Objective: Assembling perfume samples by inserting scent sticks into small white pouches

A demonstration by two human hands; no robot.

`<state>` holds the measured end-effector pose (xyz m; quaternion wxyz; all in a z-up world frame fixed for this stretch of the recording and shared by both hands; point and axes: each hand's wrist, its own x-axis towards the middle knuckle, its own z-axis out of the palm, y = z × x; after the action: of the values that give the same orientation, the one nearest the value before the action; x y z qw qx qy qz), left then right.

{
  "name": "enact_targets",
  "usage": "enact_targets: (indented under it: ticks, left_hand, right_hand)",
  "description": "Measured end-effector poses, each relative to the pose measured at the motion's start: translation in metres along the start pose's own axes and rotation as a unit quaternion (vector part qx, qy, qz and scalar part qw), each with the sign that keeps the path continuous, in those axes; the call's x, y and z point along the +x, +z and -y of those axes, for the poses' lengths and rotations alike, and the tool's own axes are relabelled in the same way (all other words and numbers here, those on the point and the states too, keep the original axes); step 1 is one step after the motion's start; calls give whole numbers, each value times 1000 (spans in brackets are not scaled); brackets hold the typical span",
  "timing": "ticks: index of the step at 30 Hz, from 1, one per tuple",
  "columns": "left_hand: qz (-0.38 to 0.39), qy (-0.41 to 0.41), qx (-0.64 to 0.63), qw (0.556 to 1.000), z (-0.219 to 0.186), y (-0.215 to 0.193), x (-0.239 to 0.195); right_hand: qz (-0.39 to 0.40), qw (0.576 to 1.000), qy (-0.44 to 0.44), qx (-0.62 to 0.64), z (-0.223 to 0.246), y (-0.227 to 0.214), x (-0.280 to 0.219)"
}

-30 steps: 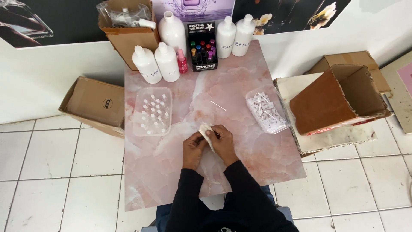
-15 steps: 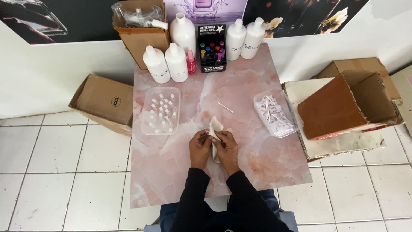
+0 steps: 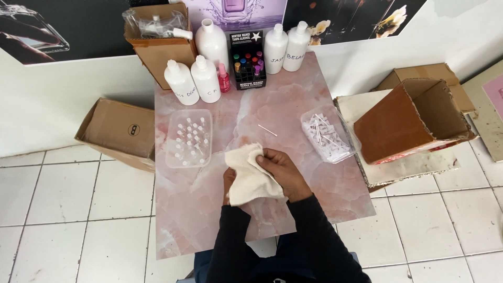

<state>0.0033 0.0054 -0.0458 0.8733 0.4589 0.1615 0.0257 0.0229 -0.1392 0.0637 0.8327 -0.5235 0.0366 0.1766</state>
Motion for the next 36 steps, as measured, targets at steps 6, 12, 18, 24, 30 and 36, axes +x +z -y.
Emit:
enact_targets:
  ticks: [6,12,18,24,30,36]
  left_hand:
    - [-3,-50,89,995,10,-19,9]
    - [2,21,86,996,-8,-1,-5]
    - [-44,9,41,998,41,-29,14]
    - [-6,38,33,999,-14,11,-16]
    - [35,44,69,996,-20,10,-17]
    - [29,24,140,989,-30,25,-17]
  right_hand:
    - [-186,817,-356,-414,-50,-21,33]
    - [-129,813,-409,-395,-52,11,-7]
    - [-118,780,-446,-424,-78,5,-11]
    - [-120,803,-434,-390,-71,15,-7]
    - [-116,920,-253,-278,-82,-16,19]
    - [-133,895,-238,-353,-80,-25,24]
